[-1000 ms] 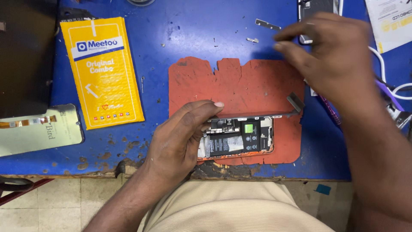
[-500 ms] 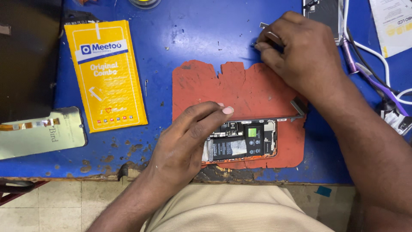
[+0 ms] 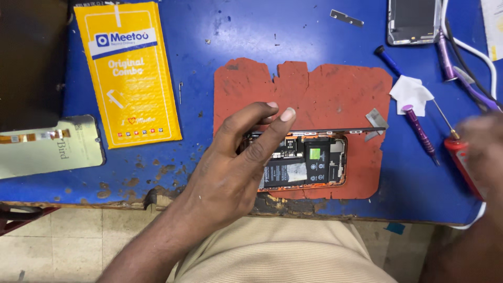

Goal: The person repairs a smartphone at a workbench, holding the display assembly above the open phone body and using a screwdriver and tweezers to work on internal components, at one point lifting the phone to view it before continuing work on the internals.

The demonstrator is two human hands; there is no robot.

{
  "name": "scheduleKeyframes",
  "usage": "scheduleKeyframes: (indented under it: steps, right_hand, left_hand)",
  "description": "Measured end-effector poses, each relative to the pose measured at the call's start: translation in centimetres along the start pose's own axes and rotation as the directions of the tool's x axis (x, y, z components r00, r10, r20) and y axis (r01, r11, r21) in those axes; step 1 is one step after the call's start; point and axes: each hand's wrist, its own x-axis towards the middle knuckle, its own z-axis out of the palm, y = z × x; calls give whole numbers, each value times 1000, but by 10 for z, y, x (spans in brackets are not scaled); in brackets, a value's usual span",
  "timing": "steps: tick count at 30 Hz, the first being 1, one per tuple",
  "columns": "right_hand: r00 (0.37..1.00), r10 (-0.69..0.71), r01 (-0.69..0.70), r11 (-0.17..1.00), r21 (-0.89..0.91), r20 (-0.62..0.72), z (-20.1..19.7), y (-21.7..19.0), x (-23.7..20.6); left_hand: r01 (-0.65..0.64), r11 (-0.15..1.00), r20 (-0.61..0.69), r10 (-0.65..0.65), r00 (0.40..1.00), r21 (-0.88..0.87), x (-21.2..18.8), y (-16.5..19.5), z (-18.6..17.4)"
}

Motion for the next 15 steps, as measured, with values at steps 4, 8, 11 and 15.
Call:
scheduleKeyframes:
  steps: [4,8,11,15]
  right_hand:
    - [980,-185,189,981,-52,68,14,-52,-34]
    - [913,-398,405,911,-81,85,50,-74,-27]
    - [897,-439,441,897,-24,58,67,-75,-19]
    - [885,-462,464,884,-46,62,74,-69,-22]
  left_hand:
    - [-32,999,24,31,999,37,-2,-2,2]
    - [-80,992,26,78,997,94,-3,-4,6]
    - [-119,985,11,118,993,126,-3,-5,8]
    - [-166,972,22,164,986,165,-4,-5,8]
